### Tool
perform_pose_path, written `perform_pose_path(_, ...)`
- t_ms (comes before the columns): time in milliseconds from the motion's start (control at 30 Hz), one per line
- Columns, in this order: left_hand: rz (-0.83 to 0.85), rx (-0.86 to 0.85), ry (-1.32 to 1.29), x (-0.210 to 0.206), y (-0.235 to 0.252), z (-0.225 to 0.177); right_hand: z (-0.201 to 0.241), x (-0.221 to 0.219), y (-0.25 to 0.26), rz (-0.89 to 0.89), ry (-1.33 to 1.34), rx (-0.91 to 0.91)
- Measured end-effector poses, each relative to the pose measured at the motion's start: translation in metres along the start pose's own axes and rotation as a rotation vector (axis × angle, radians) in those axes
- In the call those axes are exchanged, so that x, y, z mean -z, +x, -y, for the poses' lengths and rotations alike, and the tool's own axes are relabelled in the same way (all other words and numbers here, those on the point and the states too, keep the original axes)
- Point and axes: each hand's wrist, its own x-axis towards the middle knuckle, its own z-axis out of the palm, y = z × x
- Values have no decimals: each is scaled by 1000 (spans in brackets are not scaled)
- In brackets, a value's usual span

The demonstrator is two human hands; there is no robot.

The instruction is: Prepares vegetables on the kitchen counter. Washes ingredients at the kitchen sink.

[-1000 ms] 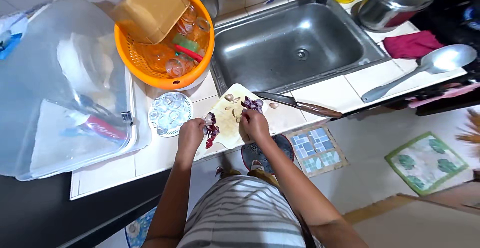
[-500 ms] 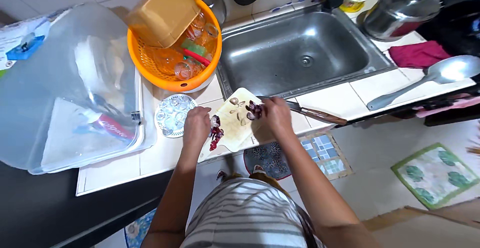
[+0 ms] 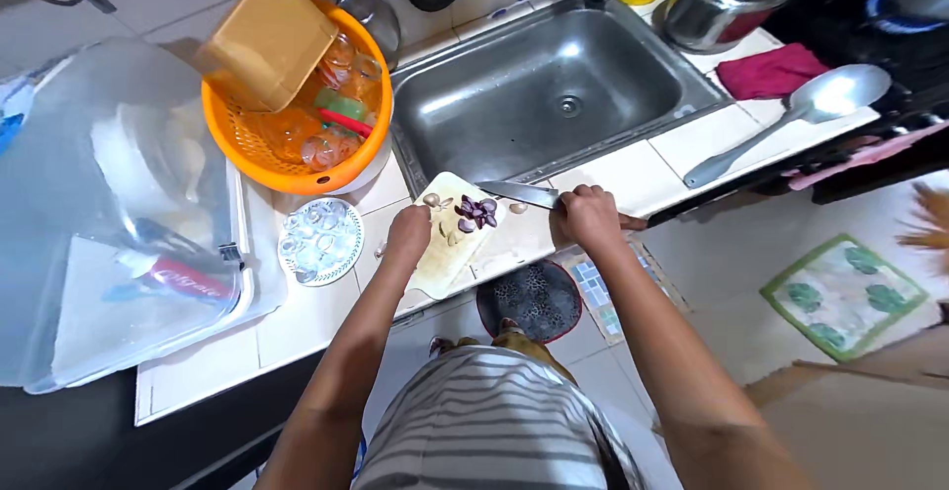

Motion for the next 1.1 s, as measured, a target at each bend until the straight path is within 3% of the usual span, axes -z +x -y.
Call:
perform_pose_path(100,41,48,-6,15,-24,-12,-6,8,-12,-75,73,18)
perform_pose_path(233,188,-42,-63,12,-54,-25,-3,21,-50,-158,266,42)
perform_pose_path(333,292,-24,-74,1,-60,-35,20,21,-86,-89,380,136)
perform_pose_path(467,258,-6,-185,7,-65,-18,52,9,-117,34,394,239)
perform_pose_path(700,-542,-207,-261,28,-76,-14,77,-16,-143,12,409,293)
perform_pose_path(933,-766,-476,-235,-3,-64,-29,77,-22,-148,113,338,323)
perform_pose_path(1100,-1130,-624,-167,4,-59,-40,76,-32,-151,59,308,370)
